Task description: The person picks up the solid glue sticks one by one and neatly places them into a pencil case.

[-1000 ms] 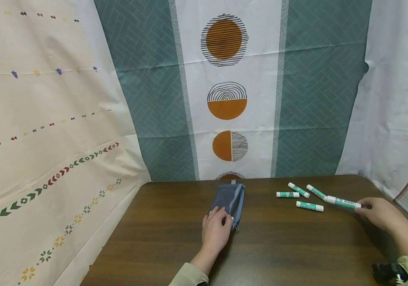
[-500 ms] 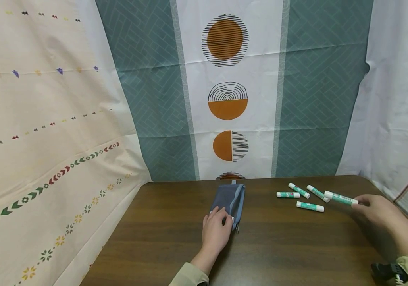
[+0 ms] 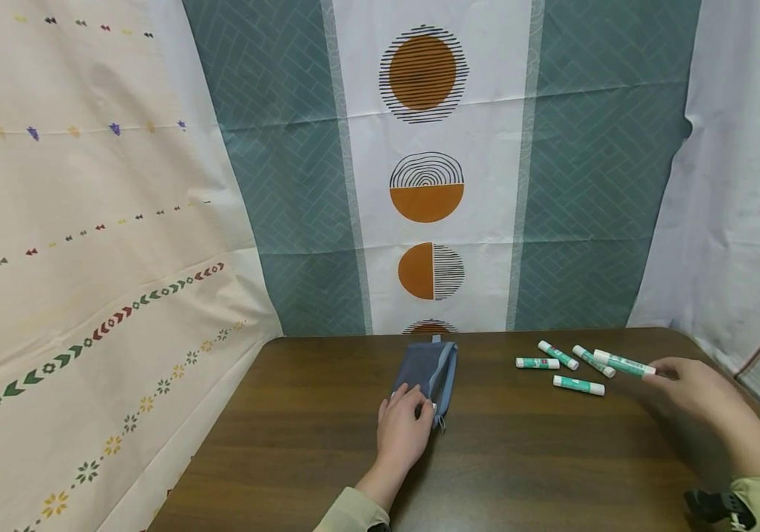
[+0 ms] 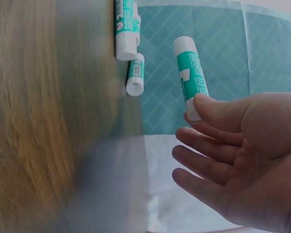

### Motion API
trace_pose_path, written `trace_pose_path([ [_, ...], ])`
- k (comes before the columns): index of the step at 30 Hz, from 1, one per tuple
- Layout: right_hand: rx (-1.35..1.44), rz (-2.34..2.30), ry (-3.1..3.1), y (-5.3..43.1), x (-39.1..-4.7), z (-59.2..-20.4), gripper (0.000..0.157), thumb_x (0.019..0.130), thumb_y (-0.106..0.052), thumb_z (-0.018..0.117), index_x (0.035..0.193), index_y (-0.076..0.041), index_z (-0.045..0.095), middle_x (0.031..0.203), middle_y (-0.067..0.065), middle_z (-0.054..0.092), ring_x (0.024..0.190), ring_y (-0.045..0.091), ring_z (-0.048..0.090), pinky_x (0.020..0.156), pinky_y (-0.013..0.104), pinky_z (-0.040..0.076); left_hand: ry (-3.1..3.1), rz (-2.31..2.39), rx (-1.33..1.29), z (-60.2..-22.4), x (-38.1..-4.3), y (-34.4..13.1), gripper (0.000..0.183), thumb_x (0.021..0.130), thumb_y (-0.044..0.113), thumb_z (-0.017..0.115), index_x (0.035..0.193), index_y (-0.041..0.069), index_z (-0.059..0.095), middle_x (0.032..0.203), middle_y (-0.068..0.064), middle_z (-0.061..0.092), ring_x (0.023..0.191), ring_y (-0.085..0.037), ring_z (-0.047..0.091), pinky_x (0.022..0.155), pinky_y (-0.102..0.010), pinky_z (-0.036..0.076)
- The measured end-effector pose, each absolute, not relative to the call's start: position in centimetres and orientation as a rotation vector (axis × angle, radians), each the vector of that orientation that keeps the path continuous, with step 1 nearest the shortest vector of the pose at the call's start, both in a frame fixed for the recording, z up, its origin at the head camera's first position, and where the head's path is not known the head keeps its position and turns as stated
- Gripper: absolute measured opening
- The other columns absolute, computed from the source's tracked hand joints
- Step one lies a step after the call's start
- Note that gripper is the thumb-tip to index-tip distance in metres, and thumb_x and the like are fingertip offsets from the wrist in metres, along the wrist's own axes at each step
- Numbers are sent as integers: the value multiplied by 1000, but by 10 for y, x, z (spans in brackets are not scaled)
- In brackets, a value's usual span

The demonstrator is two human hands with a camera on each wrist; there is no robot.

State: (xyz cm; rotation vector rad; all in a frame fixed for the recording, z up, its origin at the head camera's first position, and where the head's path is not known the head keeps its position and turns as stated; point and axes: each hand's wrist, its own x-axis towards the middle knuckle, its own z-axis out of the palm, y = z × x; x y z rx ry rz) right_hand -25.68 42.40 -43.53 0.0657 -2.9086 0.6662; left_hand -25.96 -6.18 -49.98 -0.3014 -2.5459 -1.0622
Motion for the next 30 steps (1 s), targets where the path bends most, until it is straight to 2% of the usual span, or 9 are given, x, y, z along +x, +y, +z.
trace_pose_path([
  [4, 77, 655, -2901, 417, -257, -433, 34, 106, -21, 72, 114, 12, 70, 102, 28, 72, 91, 44, 68, 75, 61, 53, -2544, -1068, -300, -500, -260, -62, 26, 103, 15, 68, 78, 21, 67, 140, -13, 75, 145, -39, 59, 118, -79, 31],
  [9, 107, 650, -2896, 409, -257, -429, 31, 107, -22, 71, 114, 8, 72, 102, 25, 73, 89, 36, 67, 72, 52, 53, -2537, -1075, -304, -500, -260, -61, 26, 103, 15, 68, 78, 21, 67, 139, -13, 75, 145, -39, 59, 118, -80, 30],
  [15, 144, 666, -2887, 401, -259, -429, 30, 106, -22, 71, 113, 7, 74, 101, 21, 75, 88, 32, 68, 72, 52, 53, -2548, -1078, -296, -500, -259, -61, 27, 103, 15, 68, 77, 21, 67, 140, -13, 75, 145, -38, 59, 119, -79, 30],
  [22, 175, 676, -2886, 387, -260, -428, 24, 108, -24, 70, 111, -1, 76, 99, 14, 75, 85, 24, 61, 71, 45, 49, -2538, -1079, -303, -502, -259, -61, 27, 103, 14, 68, 78, 21, 67, 140, -13, 75, 145, -39, 59, 118, -79, 31],
  [26, 187, 683, -2893, 378, -261, -428, 25, 109, -26, 69, 112, -2, 76, 104, 17, 76, 89, 27, 64, 72, 48, 51, -2537, -1076, -307, -501, -259, -62, 27, 104, 15, 68, 77, 21, 66, 140, -13, 75, 145, -39, 59, 118, -79, 31],
  [30, 199, 685, -2888, 368, -261, -430, 30, 108, -27, 70, 117, 1, 75, 111, 23, 75, 97, 37, 69, 78, 58, 55, -2541, -1070, -303, -501, -261, -62, 27, 104, 15, 68, 77, 21, 65, 140, -13, 75, 146, -38, 58, 119, -78, 31],
])
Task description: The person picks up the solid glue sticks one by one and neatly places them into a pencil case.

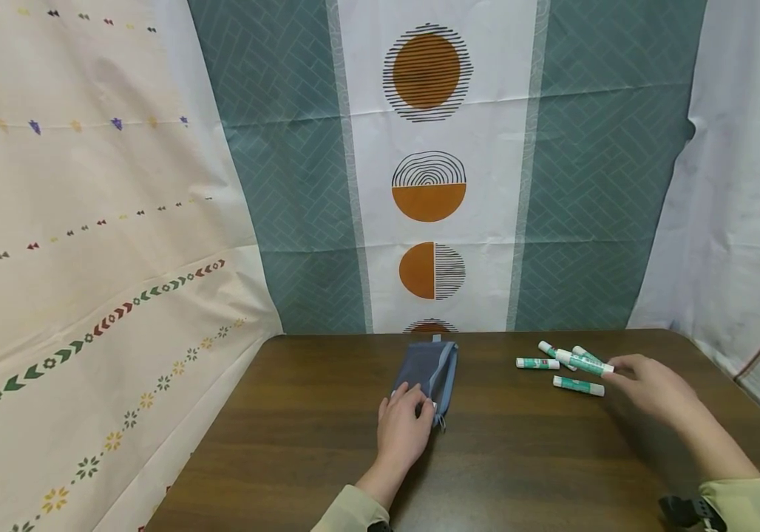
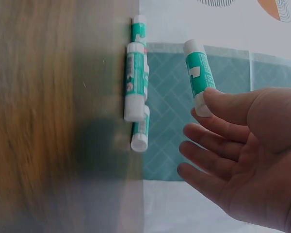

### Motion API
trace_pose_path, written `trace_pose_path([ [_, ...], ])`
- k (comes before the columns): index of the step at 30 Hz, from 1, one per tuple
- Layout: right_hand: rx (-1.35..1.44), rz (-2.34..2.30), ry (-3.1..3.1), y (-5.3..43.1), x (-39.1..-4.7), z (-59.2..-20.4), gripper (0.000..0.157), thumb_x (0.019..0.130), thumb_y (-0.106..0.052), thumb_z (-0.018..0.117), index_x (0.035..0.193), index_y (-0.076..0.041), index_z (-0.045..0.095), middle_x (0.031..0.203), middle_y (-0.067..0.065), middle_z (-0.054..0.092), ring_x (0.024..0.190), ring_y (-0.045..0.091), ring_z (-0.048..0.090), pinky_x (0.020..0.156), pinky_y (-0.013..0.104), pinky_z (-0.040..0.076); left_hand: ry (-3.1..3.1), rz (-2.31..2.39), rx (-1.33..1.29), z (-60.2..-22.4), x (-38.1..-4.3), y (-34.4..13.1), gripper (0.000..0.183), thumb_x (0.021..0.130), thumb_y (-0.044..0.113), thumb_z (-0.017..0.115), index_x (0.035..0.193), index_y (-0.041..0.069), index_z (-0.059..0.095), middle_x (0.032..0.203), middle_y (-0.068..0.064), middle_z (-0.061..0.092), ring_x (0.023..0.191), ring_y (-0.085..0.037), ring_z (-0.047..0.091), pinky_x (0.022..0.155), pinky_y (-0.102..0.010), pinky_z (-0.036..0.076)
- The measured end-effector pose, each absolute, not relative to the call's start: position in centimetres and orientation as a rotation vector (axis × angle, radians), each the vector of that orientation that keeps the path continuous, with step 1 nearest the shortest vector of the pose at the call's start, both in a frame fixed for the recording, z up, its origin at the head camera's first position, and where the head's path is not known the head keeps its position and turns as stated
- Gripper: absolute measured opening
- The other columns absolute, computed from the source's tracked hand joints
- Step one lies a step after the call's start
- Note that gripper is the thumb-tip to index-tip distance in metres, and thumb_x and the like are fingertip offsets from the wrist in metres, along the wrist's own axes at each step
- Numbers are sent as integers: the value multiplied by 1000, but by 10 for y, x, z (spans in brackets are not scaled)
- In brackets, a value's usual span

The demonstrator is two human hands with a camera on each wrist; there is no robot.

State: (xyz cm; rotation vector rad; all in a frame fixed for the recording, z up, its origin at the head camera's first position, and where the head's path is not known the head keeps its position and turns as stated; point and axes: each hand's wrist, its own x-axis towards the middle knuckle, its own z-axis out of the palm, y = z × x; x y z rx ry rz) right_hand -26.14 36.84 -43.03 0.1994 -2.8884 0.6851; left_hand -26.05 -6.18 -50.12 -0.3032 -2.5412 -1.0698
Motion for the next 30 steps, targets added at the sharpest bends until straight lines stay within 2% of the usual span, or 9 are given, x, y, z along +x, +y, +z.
trace_pose_path([
  [3, 206, 682, -2886, 360, -262, -432, 38, 108, -28, 71, 123, 6, 73, 117, 29, 74, 105, 47, 69, 81, 64, 54, -2541, -1057, -304, -502, -261, -62, 28, 104, 15, 68, 77, 22, 65, 139, -12, 75, 145, -38, 59, 119, -78, 31],
  [6, 210, 688, -2894, 352, -263, -433, 39, 108, -28, 71, 125, 6, 73, 109, 24, 74, 95, 41, 68, 75, 56, 54, -2542, -1049, -305, -502, -262, -62, 27, 104, 15, 68, 77, 21, 65, 139, -13, 75, 145, -38, 59, 118, -78, 32],
  [8, 209, 703, -2906, 347, -264, -432, 33, 108, -29, 70, 121, 1, 75, 98, 14, 71, 85, 31, 61, 68, 47, 48, -2539, -1044, -309, -502, -262, -61, 27, 104, 15, 68, 77, 21, 65, 138, -13, 75, 145, -38, 59, 118, -78, 32],
  [11, 211, 700, -2916, 338, -265, -432, 31, 109, -31, 69, 119, -3, 75, 97, 13, 69, 83, 28, 59, 66, 44, 43, -2537, -1041, -308, -503, -262, -61, 27, 103, 15, 68, 77, 21, 65, 137, -12, 76, 144, -38, 60, 118, -79, 32],
  [15, 241, 679, -2901, 324, -268, -431, 32, 107, -30, 71, 121, -2, 76, 116, 23, 72, 94, 35, 66, 70, 48, 49, -2534, -1042, -300, -502, -262, -62, 27, 103, 15, 68, 77, 21, 65, 138, -12, 76, 144, -38, 59, 118, -78, 32],
  [20, 268, 726, -2893, 304, -273, -433, 29, 106, -29, 73, 121, -5, 76, 106, 13, 72, 85, 27, 59, 66, 42, 42, -2529, -1038, -299, -500, -263, -62, 27, 103, 15, 68, 77, 21, 65, 139, -12, 75, 144, -38, 59, 118, -78, 32],
  [22, 282, 729, -2885, 296, -275, -432, 28, 105, -29, 74, 121, -5, 77, 104, 10, 73, 87, 27, 61, 67, 44, 43, -2528, -1040, -300, -500, -263, -62, 27, 103, 15, 68, 77, 21, 65, 139, -12, 75, 144, -38, 59, 118, -78, 32],
  [24, 305, 710, -2873, 288, -277, -433, 27, 104, -28, 75, 120, -6, 77, 108, 9, 76, 92, 27, 64, 71, 46, 46, -2532, -1040, -300, -501, -263, -62, 26, 103, 15, 68, 78, 21, 65, 139, -13, 75, 144, -38, 59, 118, -78, 32],
  [30, 339, 738, -2891, 259, -282, -438, 24, 105, -28, 76, 117, -8, 77, 119, 14, 77, 86, 24, 62, 72, 44, 48, -2548, -1027, -286, -503, -264, -61, 26, 103, 16, 67, 77, 21, 65, 139, -12, 75, 145, -38, 59, 119, -77, 32],
])
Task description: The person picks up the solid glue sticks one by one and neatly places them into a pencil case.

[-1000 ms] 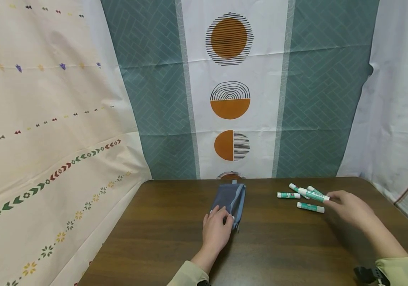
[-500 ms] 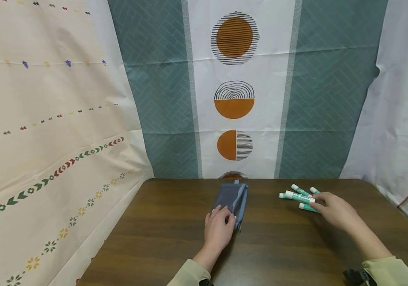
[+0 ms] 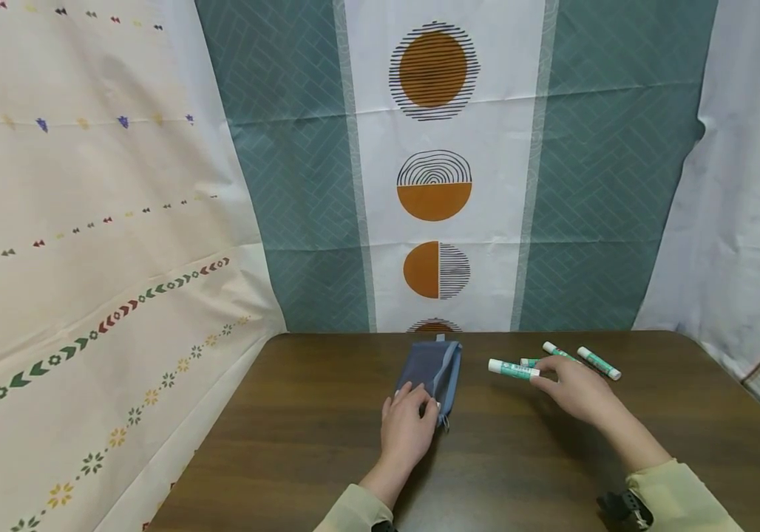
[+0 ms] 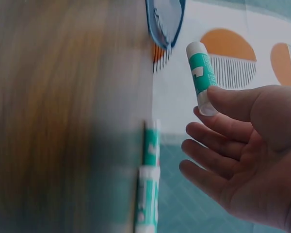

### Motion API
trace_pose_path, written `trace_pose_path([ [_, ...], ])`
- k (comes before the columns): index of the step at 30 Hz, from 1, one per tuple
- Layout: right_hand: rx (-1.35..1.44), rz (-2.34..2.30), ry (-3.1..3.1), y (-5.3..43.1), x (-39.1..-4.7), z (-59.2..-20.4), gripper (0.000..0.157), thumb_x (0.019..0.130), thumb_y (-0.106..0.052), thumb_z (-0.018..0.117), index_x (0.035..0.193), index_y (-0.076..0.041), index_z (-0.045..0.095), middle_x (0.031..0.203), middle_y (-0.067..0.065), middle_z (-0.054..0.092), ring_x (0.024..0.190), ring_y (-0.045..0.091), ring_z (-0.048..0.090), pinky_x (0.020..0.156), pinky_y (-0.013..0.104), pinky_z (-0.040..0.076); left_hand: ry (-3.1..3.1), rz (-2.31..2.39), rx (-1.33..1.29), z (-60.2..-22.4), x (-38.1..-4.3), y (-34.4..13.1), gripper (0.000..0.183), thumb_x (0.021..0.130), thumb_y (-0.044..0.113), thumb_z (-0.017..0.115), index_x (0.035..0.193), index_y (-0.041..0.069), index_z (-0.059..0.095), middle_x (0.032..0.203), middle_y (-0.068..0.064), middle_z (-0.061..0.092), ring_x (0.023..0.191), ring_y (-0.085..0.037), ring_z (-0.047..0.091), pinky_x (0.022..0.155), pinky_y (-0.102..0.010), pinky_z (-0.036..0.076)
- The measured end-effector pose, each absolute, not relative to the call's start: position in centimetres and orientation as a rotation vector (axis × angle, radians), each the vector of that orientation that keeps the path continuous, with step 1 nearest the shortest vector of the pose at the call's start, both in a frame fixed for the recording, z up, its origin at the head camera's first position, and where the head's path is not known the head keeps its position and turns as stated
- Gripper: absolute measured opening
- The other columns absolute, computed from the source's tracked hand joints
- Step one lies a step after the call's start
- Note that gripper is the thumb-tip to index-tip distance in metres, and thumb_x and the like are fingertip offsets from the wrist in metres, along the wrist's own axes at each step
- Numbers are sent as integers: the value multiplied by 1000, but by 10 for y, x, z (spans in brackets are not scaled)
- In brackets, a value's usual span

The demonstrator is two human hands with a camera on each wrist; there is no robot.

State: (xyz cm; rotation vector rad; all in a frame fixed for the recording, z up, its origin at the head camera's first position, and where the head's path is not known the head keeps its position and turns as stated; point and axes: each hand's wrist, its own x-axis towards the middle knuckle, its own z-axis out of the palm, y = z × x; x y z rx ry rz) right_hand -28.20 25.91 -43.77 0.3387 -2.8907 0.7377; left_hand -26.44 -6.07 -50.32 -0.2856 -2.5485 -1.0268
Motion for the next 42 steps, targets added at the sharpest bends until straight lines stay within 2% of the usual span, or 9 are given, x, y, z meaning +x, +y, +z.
trace_pose_path([
  [5, 373, 771, -2904, 235, -286, -442, 24, 105, -27, 76, 119, -8, 77, 137, 24, 72, 108, 35, 72, 83, 54, 56, -2544, -1028, -274, -502, -264, -60, 24, 102, 16, 68, 79, 20, 67, 138, -13, 76, 144, -38, 60, 119, -77, 32],
  [15, 406, 768, -2945, 200, -294, -452, 27, 103, -26, 78, 119, -4, 78, 125, 17, 75, 116, 38, 71, 94, 61, 57, -2549, -1033, -265, -502, -263, -58, 23, 102, 16, 69, 79, 20, 68, 138, -13, 75, 144, -37, 60, 119, -76, 32],
  [20, 382, 778, -2984, 188, -297, -453, 29, 103, -27, 78, 122, -4, 78, 126, 15, 75, 108, 30, 70, 93, 59, 58, -2546, -1025, -269, -501, -263, -58, 23, 103, 16, 69, 80, 20, 69, 138, -13, 76, 143, -37, 60, 119, -76, 33],
  [26, 402, 768, -2993, 175, -299, -454, 24, 103, -28, 79, 115, -7, 79, 117, 9, 74, 96, 21, 65, 86, 54, 58, -2555, -1015, -271, -500, -261, -59, 24, 103, 16, 69, 79, 20, 68, 138, -11, 76, 144, -37, 60, 118, -77, 33],
  [37, 433, 835, -3018, 160, -299, -455, 17, 101, -24, 81, 108, -9, 80, 88, -1, 66, 78, 17, 57, 73, 40, 50, -2571, -1013, -260, -501, -262, -58, 25, 103, 17, 67, 78, 20, 67, 139, -11, 76, 145, -36, 59, 119, -78, 32],
  [42, 416, 859, -3033, 157, -300, -457, 18, 101, -25, 81, 108, -8, 80, 85, -1, 65, 77, 17, 57, 72, 39, 50, -2580, -1016, -258, -501, -262, -58, 25, 103, 17, 68, 79, 20, 68, 139, -10, 75, 146, -36, 59, 119, -78, 32],
])
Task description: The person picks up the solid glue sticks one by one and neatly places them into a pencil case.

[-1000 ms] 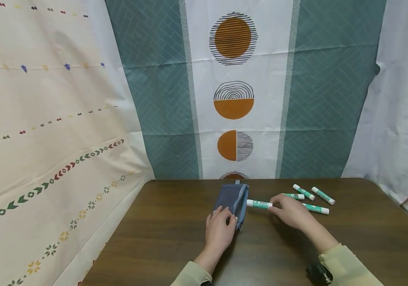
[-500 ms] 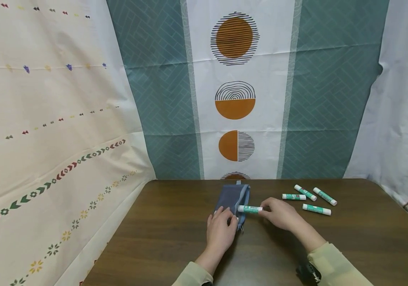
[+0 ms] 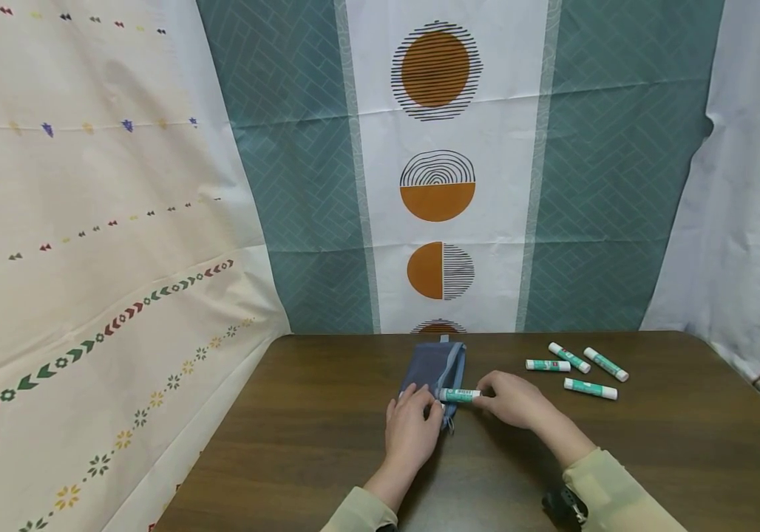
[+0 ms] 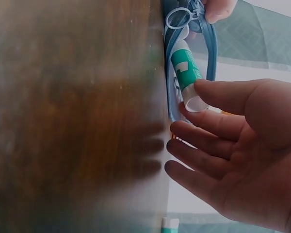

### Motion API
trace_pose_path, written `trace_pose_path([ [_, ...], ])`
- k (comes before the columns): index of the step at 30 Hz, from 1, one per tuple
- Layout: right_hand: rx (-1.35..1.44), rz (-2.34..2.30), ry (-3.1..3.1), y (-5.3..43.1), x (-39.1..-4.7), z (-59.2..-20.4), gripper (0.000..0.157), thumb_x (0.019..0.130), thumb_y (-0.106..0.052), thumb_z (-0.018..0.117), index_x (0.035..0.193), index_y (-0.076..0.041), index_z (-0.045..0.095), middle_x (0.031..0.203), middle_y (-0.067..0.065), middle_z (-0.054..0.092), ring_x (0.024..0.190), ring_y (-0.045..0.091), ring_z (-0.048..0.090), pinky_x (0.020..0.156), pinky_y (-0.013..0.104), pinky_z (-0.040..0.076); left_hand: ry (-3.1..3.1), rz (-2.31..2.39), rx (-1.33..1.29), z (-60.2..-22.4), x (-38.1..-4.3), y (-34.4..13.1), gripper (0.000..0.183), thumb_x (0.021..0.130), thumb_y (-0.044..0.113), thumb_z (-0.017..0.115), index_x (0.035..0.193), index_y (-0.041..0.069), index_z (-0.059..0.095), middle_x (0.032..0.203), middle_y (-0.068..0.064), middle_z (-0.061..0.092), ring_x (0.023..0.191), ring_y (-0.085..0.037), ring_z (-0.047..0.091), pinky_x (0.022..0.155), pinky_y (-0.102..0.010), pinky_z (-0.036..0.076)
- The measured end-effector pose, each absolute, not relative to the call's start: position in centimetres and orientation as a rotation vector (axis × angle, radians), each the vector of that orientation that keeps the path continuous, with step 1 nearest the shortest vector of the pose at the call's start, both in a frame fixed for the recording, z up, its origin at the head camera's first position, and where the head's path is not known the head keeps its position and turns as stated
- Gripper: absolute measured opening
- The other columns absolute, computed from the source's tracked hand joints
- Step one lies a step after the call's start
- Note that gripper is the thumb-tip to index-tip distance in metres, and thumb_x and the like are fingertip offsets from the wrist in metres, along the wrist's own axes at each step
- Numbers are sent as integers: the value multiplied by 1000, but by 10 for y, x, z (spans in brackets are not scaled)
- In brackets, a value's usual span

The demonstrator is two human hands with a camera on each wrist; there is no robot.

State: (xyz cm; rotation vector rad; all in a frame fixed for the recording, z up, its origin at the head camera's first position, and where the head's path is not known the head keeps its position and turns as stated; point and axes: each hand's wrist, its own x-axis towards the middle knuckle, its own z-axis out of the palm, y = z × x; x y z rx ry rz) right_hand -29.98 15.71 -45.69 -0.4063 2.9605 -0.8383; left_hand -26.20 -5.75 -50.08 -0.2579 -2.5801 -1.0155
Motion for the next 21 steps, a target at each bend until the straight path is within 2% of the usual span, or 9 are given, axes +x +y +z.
trace_pose_path([
  [13, -435, -807, 2936, 145, -304, -458, 18, 100, -27, 81, 107, -10, 80, 94, -1, 69, 80, 17, 57, 74, 40, 50, -2587, -1035, -285, -502, -263, -60, 20, 106, 18, 68, 87, 18, 75, 146, -11, 72, 148, -38, 56, 118, -80, 31],
  [21, -511, -796, 2949, 137, -304, -455, 13, 100, -25, 82, 101, -13, 81, 96, -2, 72, 80, 16, 58, 73, 42, 52, -2559, -1057, -303, -501, -262, -59, 23, 104, 17, 67, 82, 18, 72, 147, -13, 71, 148, -39, 56, 117, -82, 30],
])
